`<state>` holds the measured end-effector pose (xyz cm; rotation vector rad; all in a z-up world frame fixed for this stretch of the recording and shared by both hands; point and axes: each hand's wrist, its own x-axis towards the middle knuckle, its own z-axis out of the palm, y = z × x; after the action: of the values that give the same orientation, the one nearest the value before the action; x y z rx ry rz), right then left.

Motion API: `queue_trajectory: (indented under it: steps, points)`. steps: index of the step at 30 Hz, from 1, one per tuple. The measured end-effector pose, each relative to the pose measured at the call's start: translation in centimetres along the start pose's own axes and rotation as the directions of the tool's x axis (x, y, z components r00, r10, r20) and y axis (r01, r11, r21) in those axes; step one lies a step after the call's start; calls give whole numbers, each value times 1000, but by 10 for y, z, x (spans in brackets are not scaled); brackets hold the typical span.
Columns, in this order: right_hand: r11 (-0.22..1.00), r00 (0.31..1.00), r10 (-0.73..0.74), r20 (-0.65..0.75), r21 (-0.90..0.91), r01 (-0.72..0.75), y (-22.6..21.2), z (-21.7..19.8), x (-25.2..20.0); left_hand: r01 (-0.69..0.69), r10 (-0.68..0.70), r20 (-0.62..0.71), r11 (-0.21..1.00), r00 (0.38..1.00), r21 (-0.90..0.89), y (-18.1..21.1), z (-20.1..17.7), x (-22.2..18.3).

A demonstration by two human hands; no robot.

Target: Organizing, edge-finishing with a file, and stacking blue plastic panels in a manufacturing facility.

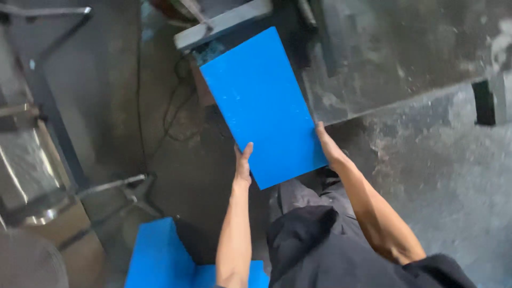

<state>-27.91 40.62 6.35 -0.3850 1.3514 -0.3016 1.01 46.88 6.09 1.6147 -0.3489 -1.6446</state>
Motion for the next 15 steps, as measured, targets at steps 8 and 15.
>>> queue_trajectory:
  steps: [8, 15]
  points:
    - [945, 979, -141, 146, -276, 177, 4, -26, -61, 191, -194, 8, 952, 981, -239, -32, 17, -74]
    - [989, 940, -138, 311, 1, 145, 82, -60, -40, 406, -485, -157, 838, 860, -365, -35, 97, -198]
